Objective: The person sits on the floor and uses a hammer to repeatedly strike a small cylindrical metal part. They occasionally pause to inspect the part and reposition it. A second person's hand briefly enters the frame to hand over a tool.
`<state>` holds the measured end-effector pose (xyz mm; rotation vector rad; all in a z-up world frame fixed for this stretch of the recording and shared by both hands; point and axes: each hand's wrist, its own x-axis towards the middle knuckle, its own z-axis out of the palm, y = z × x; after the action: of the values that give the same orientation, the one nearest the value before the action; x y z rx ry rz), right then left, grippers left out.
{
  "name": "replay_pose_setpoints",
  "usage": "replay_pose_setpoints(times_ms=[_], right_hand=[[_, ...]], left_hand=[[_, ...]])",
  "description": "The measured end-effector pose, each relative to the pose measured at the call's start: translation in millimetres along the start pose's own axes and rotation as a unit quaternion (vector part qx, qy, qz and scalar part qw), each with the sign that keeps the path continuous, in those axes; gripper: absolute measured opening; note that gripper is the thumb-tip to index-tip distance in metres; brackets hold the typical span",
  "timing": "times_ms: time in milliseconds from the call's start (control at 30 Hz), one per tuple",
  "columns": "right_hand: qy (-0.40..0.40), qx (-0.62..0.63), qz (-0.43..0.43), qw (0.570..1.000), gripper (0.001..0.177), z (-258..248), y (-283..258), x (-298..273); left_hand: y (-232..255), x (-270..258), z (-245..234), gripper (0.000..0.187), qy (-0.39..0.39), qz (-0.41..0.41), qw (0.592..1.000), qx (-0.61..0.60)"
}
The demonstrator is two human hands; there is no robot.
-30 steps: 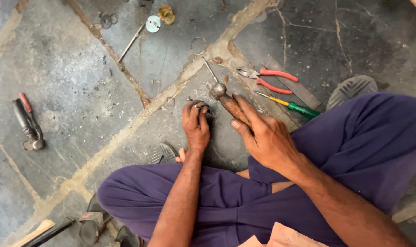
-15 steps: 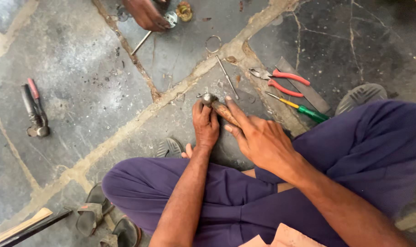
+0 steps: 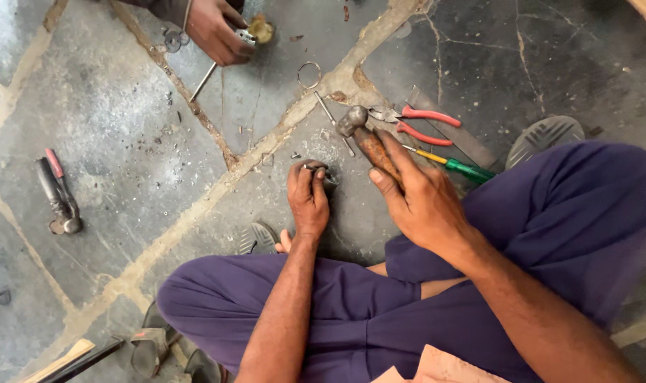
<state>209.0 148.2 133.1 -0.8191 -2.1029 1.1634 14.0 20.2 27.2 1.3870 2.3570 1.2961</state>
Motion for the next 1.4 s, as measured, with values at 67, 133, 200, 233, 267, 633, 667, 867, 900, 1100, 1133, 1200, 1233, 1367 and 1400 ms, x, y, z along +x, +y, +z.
replay_pose_setpoints(times_ms=[67, 133, 200, 233, 267, 633, 667, 867, 900, 1100, 1133, 1200, 1233, 1367, 1400], right_hand=[[-0.013, 0.008, 0.013, 1.0, 0.053, -0.2, -2.1, -0.4], [-0.037, 0.007, 0.045, 0.998, 0.055, -0.3, -4.7, -0.1], [-0.071, -0.003, 0.094, 0.993, 0.058, -0.1, -6.7, -0.2], [-0.074, -0.001, 0.096, 0.993, 0.058, -0.1, -7.5, -0.5], [-0.078, 0.001, 0.097, 0.992, 0.057, 0.0, -8.0, 0.1], [-0.078, 0.012, 0.083, 0.993, 0.057, 2.7, -6.1, -1.1], [-0.084, 0.008, 0.088, 0.993, 0.057, 3.0, -6.0, -0.2], [-0.08, -0.005, 0.062, 0.995, 0.058, -2.3, -25.0, 1.0], [-0.075, -0.008, 0.05, 0.996, 0.058, -4.4, -31.2, 0.7], [0.028, 0.042, -0.092, 0.994, 0.054, -1.0, -50.6, -13.7], [-0.043, 0.001, -0.029, 0.999, 0.055, 2.5, -48.0, -8.9], [-0.182, -0.08, 0.1, 0.975, 0.058, 13.2, -43.4, 2.0], [-0.171, -0.074, 0.09, 0.978, 0.058, 13.6, -41.5, 1.1], [-0.1, -0.027, 0.028, 0.994, 0.058, 17.5, -31.4, -10.7], [-0.069, -0.012, 0.005, 0.998, 0.058, 15.7, -29.2, -13.4]], left_hand=[[-0.4, -0.6, 0.5, 0.008, -0.003, -0.001, 1.0, 0.004], [0.1, -0.4, 0.7, 0.008, -0.005, 0.0, 1.0, 0.011], [0.8, -0.8, 0.3, 0.008, -0.006, 0.002, 1.0, 0.022], [1.3, -1.2, 0.0, 0.009, -0.006, 0.005, 1.0, 0.023], [1.7, -1.1, -0.4, 0.009, -0.005, 0.007, 1.0, 0.023], [3.6, 1.1, -1.3, 0.009, -0.01, 0.012, 0.999, 0.032], [3.5, 1.5, -1.3, 0.009, -0.009, 0.019, 0.999, 0.034], [2.8, -2.4, -2.9, 0.015, -0.012, 0.037, 0.998, 0.051], [1.4, -0.7, -2.1, 0.016, -0.013, 0.041, 0.998, 0.049], [-15.4, -15.4, -2.2, 0.019, -0.023, 0.025, 0.998, 0.057], [-16.9, -10.7, 0.4, 0.025, -0.02, 0.036, 0.998, 0.057], [-15.4, -6.8, -1.0, 0.037, -0.017, 0.06, 0.996, 0.058], [-15.3, -2.6, 0.4, 0.036, -0.017, 0.051, 0.997, 0.059], [-16.5, -6.0, -2.6, 0.022, -0.013, 0.007, 0.999, 0.037], [-17.5, -3.2, -3.2, 0.017, -0.009, 0.001, 1.0, 0.025]])
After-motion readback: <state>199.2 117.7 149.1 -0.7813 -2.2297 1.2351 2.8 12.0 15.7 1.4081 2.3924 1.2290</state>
